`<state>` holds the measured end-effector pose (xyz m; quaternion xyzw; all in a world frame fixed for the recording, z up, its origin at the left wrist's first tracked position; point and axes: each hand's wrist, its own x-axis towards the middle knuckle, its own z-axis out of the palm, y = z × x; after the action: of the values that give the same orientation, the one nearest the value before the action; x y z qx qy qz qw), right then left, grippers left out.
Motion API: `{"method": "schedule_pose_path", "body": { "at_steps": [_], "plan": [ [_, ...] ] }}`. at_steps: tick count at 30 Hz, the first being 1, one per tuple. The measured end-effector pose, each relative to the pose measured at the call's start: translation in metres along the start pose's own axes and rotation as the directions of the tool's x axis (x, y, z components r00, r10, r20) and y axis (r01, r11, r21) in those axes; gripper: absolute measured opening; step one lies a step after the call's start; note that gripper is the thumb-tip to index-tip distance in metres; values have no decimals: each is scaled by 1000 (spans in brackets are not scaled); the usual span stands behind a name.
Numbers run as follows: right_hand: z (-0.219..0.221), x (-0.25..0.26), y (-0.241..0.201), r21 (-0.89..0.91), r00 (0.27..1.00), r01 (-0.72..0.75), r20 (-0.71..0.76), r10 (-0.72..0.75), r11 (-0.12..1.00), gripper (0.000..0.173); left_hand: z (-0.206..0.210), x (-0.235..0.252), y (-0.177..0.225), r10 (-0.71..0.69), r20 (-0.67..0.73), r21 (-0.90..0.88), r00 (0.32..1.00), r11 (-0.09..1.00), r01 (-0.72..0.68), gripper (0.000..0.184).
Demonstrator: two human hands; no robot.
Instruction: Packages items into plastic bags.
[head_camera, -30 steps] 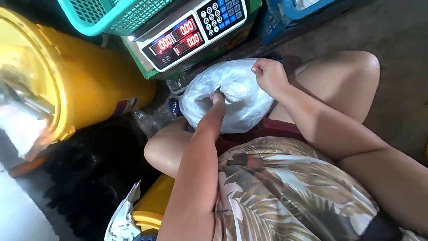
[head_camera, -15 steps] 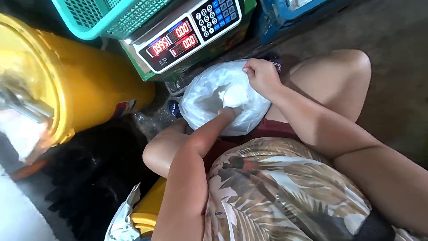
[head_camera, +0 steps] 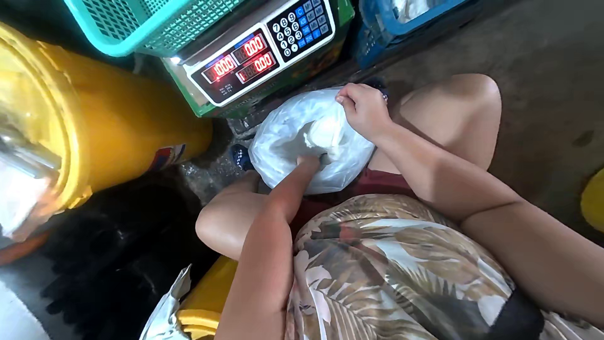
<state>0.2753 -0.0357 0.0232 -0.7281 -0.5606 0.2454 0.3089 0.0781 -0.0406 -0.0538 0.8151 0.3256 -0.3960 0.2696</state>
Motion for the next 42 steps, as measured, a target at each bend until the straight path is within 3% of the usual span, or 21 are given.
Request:
{"method": "schedule_pose_path", "body": {
  "at_steps": [1,2,3,5,6,7,10,12,16,21,29,42],
  "plan": [
    [-1,0,-1,8,999,26,-31,-26,1000,24,-31,-4,9,-70,254,7,965,997,71,37],
    [0,-1,-1,14,996,59,-71,-58,998,24,-51,-4,13,-114,406,15,907,993,118,39],
    [1,-1,-2,18,991,87,-103,-85,996,24,-57,0,13,-138,468,1,873,988,156,40],
    [5,-1,-2,14,992,89,-93,-87,996,24,-22,24,-1,-92,379,-73,921,989,130,41],
    [7,-1,-3,8,998,52,-36,-52,999,25,16,45,-16,3,220,-124,976,992,25,40],
    [10,0,-3,4,999,7,40,-7,1000,25,41,66,-27,86,150,-195,985,979,-56,41],
    [20,1,-5,-14,972,-72,222,73,997,25,47,81,-36,211,91,-473,973,869,-144,40],
    [21,3,-6,-21,966,-77,247,79,997,25,29,73,-38,174,76,-448,982,885,-122,38],
    [22,7,-8,-38,961,-53,271,61,998,25,7,50,-55,15,108,-204,994,979,8,43],
    [30,5,-12,-9,957,-24,288,25,1000,26,-7,8,-86,-4,14,-211,1000,977,7,40],
    [34,3,-21,-3,945,-44,325,43,999,27,-17,-62,-120,-91,-94,-305,991,951,59,39],
    [44,-8,-14,45,955,61,287,-71,997,25,-8,-154,-129,-211,-293,-554,932,832,15,31]
  ]
}}
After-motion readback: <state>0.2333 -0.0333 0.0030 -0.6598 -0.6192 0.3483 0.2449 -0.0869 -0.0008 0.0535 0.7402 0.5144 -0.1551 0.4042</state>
